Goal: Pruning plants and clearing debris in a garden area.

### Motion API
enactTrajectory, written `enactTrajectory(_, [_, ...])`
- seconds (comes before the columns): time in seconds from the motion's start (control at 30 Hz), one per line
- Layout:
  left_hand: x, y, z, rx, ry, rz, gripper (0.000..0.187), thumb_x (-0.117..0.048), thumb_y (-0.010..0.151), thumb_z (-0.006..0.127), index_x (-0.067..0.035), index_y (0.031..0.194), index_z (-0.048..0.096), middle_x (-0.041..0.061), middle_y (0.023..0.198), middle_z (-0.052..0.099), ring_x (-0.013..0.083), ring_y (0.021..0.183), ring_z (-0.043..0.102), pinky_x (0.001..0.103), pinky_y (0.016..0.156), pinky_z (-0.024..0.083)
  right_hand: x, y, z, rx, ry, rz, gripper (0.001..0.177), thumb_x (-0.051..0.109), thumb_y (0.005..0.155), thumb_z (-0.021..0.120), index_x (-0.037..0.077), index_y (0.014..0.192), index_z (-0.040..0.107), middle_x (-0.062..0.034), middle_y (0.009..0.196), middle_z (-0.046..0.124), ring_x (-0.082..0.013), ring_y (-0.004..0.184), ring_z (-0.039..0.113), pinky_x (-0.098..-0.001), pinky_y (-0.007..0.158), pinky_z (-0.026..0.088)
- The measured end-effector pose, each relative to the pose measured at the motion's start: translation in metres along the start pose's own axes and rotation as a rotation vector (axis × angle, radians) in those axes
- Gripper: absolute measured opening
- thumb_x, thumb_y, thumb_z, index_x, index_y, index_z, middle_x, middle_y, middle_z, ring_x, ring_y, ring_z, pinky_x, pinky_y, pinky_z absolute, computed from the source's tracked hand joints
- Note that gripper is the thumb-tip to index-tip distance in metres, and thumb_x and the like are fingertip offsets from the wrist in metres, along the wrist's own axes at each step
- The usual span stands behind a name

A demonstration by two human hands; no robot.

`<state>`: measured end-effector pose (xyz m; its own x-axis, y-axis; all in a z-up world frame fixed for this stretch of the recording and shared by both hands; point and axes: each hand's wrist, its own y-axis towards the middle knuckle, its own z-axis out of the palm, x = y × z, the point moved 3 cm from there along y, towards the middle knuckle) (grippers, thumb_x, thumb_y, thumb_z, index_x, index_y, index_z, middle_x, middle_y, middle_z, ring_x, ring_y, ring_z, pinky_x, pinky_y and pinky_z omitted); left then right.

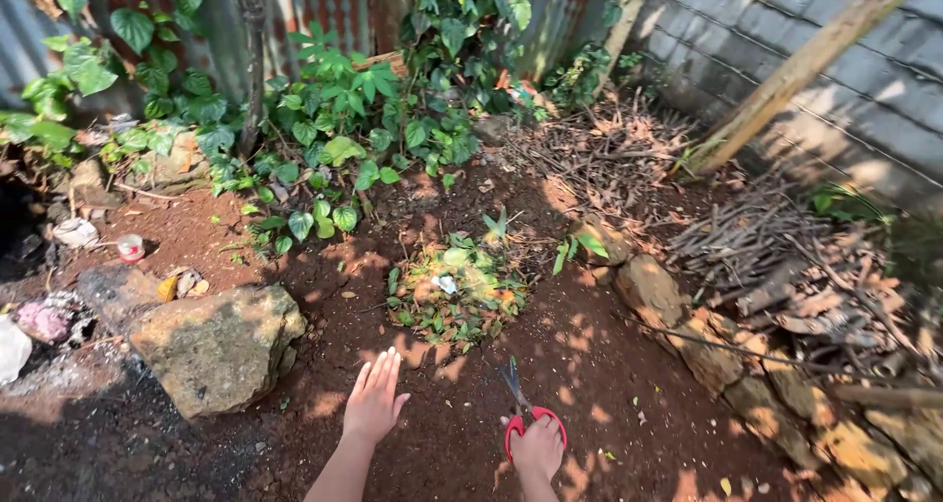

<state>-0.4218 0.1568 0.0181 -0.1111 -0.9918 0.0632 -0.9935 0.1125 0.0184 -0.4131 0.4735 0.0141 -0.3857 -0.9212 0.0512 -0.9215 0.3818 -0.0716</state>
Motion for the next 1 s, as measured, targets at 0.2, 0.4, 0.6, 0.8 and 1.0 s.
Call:
enactTrajectory(0.2, [-0.007, 0.014, 0.009, -0.006, -0.057, -0.153, 0.078, -0.055, 0.105, 0.028, -0.006, 0.162, 0.009, 0.007, 0.170, 0.010, 0.0188, 0.156, 0.011, 0.041, 0.126, 0.009, 0.005, 0.027, 0.007, 0.059, 0.098, 0.070, 0.085, 0.073, 0.081, 0.069, 0.005, 0.130, 0.053, -0.0136, 0.136, 0.055, -0.0301, 0.127, 0.059, -0.0417, 0.109, 0.046])
enactTrajectory(0.4, [-0.006, 0.046, 0.019, 0.099, -0.025, -0.128, 0.080, -0.056, 0.103, 0.027, -0.006, 0.162, 0.006, 0.006, 0.172, 0.006, 0.0192, 0.157, 0.006, 0.043, 0.127, 0.005, 0.018, 0.057, 0.015, -0.009, 0.200, -0.006, 0.091, 0.076, 0.077, 0.069, 0.002, 0.129, 0.054, -0.0168, 0.134, 0.057, -0.0330, 0.125, 0.059, -0.0445, 0.106, 0.047])
enactTrajectory(0.6, [0.001, 0.096, 0.055, -0.558, -0.279, -0.054, 0.081, -0.051, 0.095, 0.029, -0.003, 0.158, 0.014, 0.010, 0.166, 0.014, 0.0239, 0.153, 0.011, 0.046, 0.123, 0.008, 0.037, 0.093, -0.012, 0.179, 0.318, 0.036, 0.085, 0.075, 0.078, 0.067, 0.016, 0.138, 0.055, -0.0120, 0.136, 0.061, -0.0336, 0.123, 0.064, -0.0474, 0.099, 0.054])
enactTrajectory(0.8, [0.005, 0.178, 0.075, -0.628, -0.312, -0.124, 0.078, -0.053, 0.096, 0.031, -0.008, 0.157, 0.012, 0.003, 0.166, 0.012, 0.0188, 0.154, 0.010, 0.044, 0.124, 0.006, 0.052, 0.166, -0.016, 0.178, 0.220, 0.000, 0.084, 0.077, 0.079, 0.064, 0.017, 0.137, 0.055, -0.0096, 0.139, 0.058, -0.0327, 0.123, 0.064, -0.0472, 0.098, 0.056])
enactTrajectory(1.0, [-0.002, 0.248, 0.053, -0.696, -0.362, -0.131, 0.079, -0.053, 0.095, 0.030, -0.008, 0.157, 0.009, 0.004, 0.166, 0.008, 0.0182, 0.152, 0.007, 0.043, 0.121, 0.006, 0.069, 0.243, -0.021, 0.140, 0.156, -0.108, 0.086, 0.078, 0.080, 0.064, 0.014, 0.136, 0.055, -0.0110, 0.137, 0.060, -0.0325, 0.124, 0.064, -0.0462, 0.099, 0.055])
